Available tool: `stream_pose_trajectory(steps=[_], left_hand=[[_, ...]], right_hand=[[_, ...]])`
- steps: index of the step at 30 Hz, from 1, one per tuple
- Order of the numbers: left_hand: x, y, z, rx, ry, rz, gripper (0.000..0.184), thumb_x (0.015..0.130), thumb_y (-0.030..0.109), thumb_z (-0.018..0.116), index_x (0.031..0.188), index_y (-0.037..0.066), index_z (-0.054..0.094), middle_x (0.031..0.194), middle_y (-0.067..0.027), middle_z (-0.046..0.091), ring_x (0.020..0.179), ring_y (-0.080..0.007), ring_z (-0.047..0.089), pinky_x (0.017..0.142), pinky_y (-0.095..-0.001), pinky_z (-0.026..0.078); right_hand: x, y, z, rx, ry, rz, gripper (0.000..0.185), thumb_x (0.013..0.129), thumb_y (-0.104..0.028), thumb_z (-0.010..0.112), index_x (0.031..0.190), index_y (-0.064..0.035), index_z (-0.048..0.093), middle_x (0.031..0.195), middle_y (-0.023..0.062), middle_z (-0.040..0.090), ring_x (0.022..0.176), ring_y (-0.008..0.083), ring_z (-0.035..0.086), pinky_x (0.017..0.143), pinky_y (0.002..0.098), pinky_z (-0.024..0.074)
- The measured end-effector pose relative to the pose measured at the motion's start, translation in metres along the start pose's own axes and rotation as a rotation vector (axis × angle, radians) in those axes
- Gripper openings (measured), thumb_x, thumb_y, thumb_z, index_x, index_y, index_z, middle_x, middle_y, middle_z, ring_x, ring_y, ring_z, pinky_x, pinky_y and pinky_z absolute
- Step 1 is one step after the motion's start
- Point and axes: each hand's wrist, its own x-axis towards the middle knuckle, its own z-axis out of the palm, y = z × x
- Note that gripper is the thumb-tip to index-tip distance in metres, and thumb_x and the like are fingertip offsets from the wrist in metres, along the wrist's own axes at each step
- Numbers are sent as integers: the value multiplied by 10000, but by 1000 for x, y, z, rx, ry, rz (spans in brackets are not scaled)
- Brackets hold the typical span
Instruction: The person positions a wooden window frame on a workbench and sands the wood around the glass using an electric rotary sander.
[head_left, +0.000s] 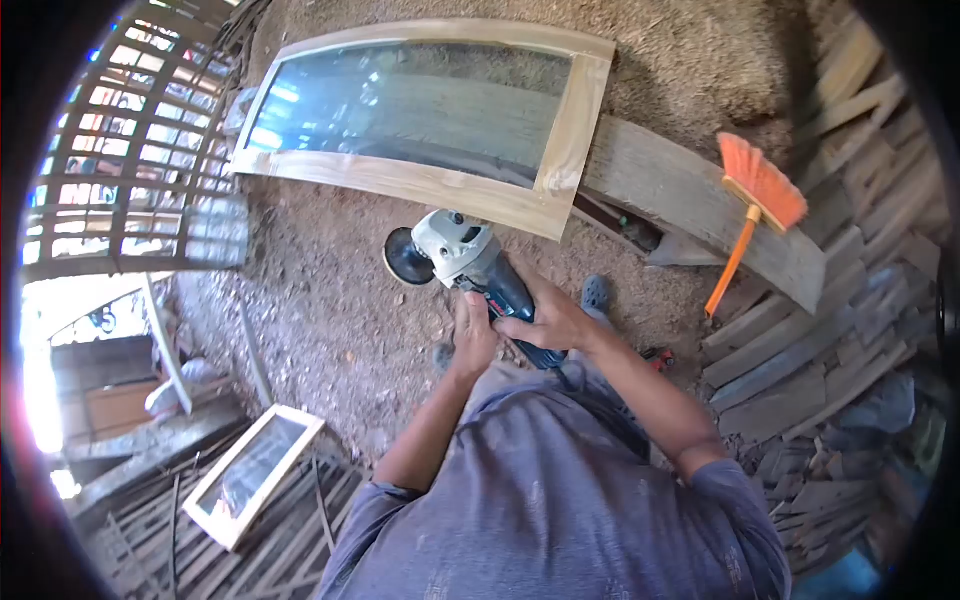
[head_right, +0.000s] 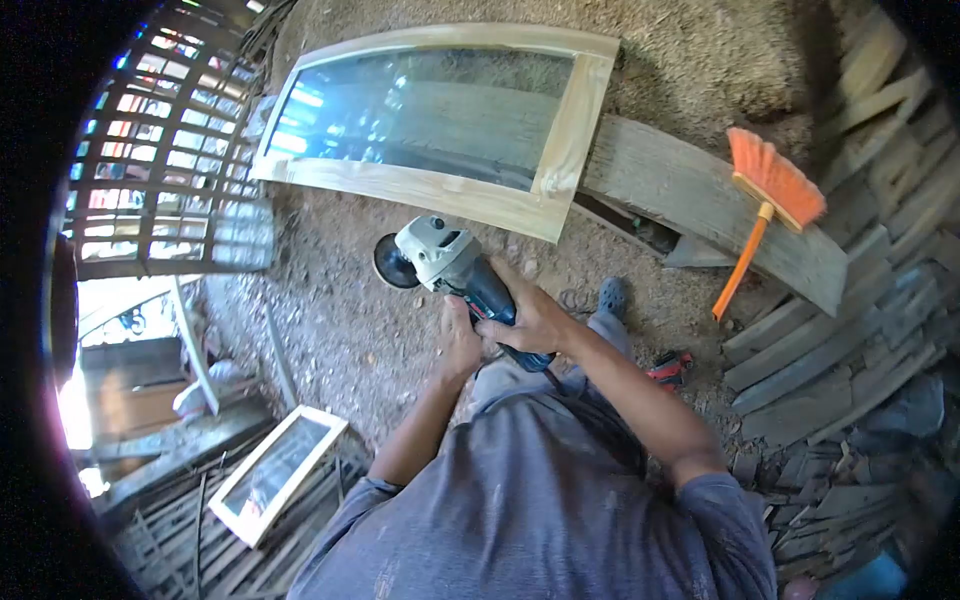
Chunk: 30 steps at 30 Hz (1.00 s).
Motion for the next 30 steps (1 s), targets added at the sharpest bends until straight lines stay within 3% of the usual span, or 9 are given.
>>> stream_pose_trajectory(steps=[5, 11, 13, 17, 20, 22, 25, 27, 30], left_hand=[[2, -25, 76, -111, 356, -93, 779, 1063, 619, 187, 1504, 4, 374, 1459, -136, 499, 1331, -241, 500, 1145, -400, 386], [30, 26, 144, -508, 265, -141, 900, 996, 739, 234, 1529, 23, 353, 1487, -133, 481, 1341, -249, 500, 1152, -393, 384], [44, 45, 156, -636, 214, -128, 847, 1031, 692, 232, 1527, 16, 355, 1481, -136, 482, 1356, -242, 479, 1157, -385, 368], [81, 56, 163, -387, -178, -7, 862, 989, 573, 565, 1548, -8, 260, 1471, -129, 449, 1347, -228, 419, 1144, -357, 338], [107, 60, 186, -505, -186, 15, 774, 949, 450, 693, 1489, -13, 387, 1389, -110, 529, 1274, -207, 492, 1104, -361, 388], [125, 58, 198, -666, -204, -89, 560, 936, 335, 739, 1359, 17, 556, 1247, -55, 616, 1155, -160, 567, 1021, -334, 451], [149, 49, 223, -722, 202, -156, 413, 874, 301, 802, 1159, 42, 651, 1077, -14, 670, 978, -122, 616, 899, -318, 504], [164, 35, 224, -767, 254, -228, 375, 856, 304, 815, 1090, 50, 671, 1017, -10, 675, 922, -120, 618, 854, -321, 510], [182, 17, 231, -818, 357, -256, 354, 848, 316, 818, 1057, 67, 680, 985, -6, 674, 885, -118, 616, 826, -326, 510]], right_hand=[[-13, 6, -61, -22, -125, 115, 989, 780, -233, 790, 1557, 39, 240, 1328, 327, 570, 1163, 420, 633, 987, 425, 497], [-16, -2, -102, -224, -133, 76, 1001, 810, -198, 748, 1566, 60, 144, 1209, 360, 617, 1085, 485, 659, 929, 461, 532], [-16, -3, -115, -346, 61, -204, 989, 811, -212, 750, 1559, 60, 163, 1207, 358, 620, 1068, 480, 668, 912, 465, 542], [-21, -30, -146, -469, 209, -38, 696, 817, -168, 721, 1400, 38, 400, 1066, 283, 673, 1011, 462, 690, 843, 460, 559], [-8, -29, -170, -549, 252, 27, 545, 796, -157, 725, 1251, 16, 479, 988, 277, 682, 976, 475, 685, 807, 483, 553], [2, -25, -179, -674, 210, 74, 517, 786, -149, 729, 1214, 13, 490, 969, 279, 684, 967, 487, 674, 797, 501, 545], [24, -7, -193, -811, 152, 151, 497, 770, -190, 748, 1164, -1, 511, 933, 294, 681, 944, 508, 648, 777, 553, 516], [42, -3, -200, -954, -15, 331, 513, 766, -262, 751, 1153, -10, 528, 929, 302, 683, 936, 513, 644, 785, 574, 508], [62, 20, -213, -1039, -111, 288, 538, 771, -302, 742, 1152, 15, 535, 930, 311, 685, 933, 509, 648, 801, 582, 510]])
